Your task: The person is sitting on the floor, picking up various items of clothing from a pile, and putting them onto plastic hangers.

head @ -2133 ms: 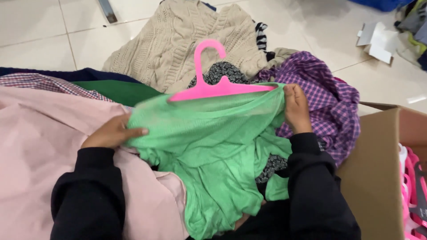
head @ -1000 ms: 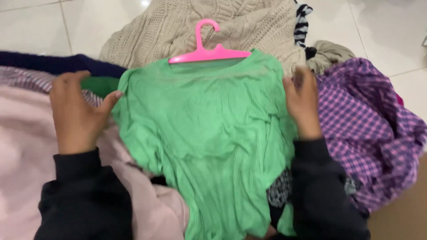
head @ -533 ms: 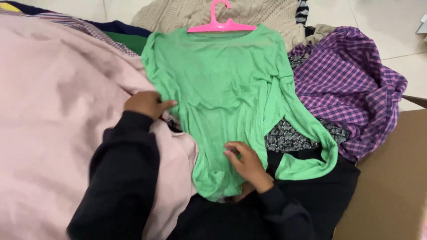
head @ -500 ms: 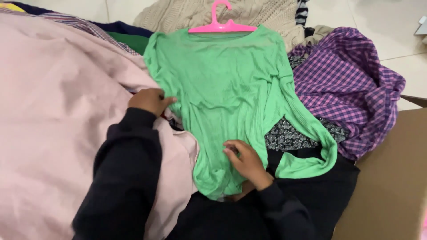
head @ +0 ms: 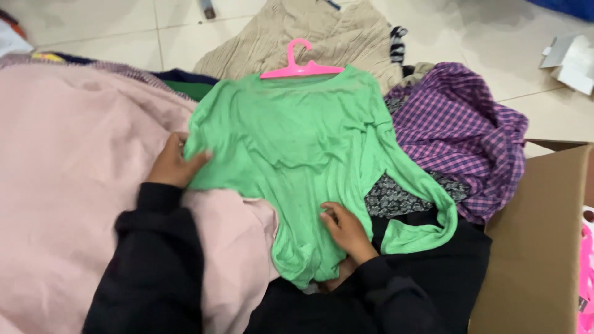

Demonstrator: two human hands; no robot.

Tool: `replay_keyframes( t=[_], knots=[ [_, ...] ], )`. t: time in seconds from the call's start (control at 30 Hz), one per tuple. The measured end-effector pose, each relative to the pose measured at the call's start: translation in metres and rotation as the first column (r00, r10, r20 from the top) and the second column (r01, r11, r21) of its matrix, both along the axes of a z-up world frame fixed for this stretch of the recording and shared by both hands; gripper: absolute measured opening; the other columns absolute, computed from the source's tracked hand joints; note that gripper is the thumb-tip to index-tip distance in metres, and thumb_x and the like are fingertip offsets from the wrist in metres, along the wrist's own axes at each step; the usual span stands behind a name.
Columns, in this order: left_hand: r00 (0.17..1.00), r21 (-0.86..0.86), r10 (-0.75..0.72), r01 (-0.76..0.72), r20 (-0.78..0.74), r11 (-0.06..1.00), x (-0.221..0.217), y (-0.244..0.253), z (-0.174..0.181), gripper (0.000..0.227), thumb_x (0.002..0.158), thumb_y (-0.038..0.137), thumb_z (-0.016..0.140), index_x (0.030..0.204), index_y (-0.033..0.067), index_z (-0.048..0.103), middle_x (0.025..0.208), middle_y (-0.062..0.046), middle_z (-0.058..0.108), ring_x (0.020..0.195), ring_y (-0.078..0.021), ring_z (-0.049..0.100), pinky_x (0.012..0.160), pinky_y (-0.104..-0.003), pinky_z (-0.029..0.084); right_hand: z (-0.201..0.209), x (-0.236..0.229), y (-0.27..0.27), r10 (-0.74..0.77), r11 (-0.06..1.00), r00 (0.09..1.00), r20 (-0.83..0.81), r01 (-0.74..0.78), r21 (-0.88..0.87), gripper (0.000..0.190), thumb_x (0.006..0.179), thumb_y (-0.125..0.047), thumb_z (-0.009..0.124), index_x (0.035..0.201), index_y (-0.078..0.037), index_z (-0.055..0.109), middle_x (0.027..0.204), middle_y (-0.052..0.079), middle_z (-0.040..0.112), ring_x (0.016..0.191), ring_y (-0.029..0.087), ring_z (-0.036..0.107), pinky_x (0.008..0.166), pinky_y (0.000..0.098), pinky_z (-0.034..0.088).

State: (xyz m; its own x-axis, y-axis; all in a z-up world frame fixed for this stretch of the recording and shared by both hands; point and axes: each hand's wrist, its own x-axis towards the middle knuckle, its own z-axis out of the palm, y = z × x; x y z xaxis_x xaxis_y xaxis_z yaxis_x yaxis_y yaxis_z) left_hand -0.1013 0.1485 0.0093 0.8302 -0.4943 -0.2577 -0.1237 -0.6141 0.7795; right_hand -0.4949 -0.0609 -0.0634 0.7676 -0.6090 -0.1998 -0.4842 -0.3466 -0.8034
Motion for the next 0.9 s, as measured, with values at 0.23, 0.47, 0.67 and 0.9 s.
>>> replay_keyframes(
  t=[0.23,0.47,0.67,0.9],
  knots=[
    [0.933,-0.349,-0.299,0.352,0.198,0.869,0.060,0.034,0.072,0.027,0.099,0.008,0.071,0.118,0.0121,0.052,0.128,-0.006,0.059,0.113,-0.0165,0.058,0.094,-0.028,0.049,0.006,0.006,-0.001,0.052,0.998,0.984,-0.173,-0.055,-0.010,0.037,0.098,-0.039,0.058,0.129,-0.020,0.067,0.115,0.002,0.074,0.104,0.021,0.071,0.084,0.0360,0.053],
    [0.945,0.306,-0.207,0.125,0.255,0.944,0.128,0.062,0.025,0.077,0.076,0.021,0.090,0.141,0.0113,0.050,0.126,-0.022,0.066,0.108,-0.0387,0.064,0.081,-0.053,0.050,0.017,0.007,-0.001,0.058,0.998,0.977,-0.205,-0.053,0.028,0.035,0.098,-0.036,0.057,0.128,-0.022,0.067,0.121,0.001,0.073,0.107,0.020,0.069,0.086,0.0353,0.052],
    [0.351,0.344,-0.325,0.011,0.878,0.939,0.105,0.055,0.032,0.055,0.087,0.011,0.087,0.137,-0.0059,0.074,0.131,-0.029,0.063,0.115,-0.0461,0.065,0.101,-0.050,0.049,0.019,0.007,0.004,0.072,0.997,0.975,-0.210,-0.068,0.024,0.035,0.098,-0.038,0.059,0.128,-0.022,0.066,0.121,0.001,0.072,0.108,0.020,0.069,0.085,0.0364,0.053],
    [0.208,0.377,-0.774,0.779,0.598,0.501,-0.177,-0.035,0.005,0.072,0.070,0.043,0.082,0.133,0.0167,0.060,0.135,-0.010,0.062,0.119,-0.0328,0.058,0.103,-0.053,0.040,0.004,-0.031,0.004,0.362,0.847,0.923,-0.128,-0.383,-0.367,0.045,0.092,-0.037,0.069,0.130,-0.013,0.062,0.122,0.006,0.065,0.119,0.027,0.057,0.103,0.0443,0.041]
  ],
)
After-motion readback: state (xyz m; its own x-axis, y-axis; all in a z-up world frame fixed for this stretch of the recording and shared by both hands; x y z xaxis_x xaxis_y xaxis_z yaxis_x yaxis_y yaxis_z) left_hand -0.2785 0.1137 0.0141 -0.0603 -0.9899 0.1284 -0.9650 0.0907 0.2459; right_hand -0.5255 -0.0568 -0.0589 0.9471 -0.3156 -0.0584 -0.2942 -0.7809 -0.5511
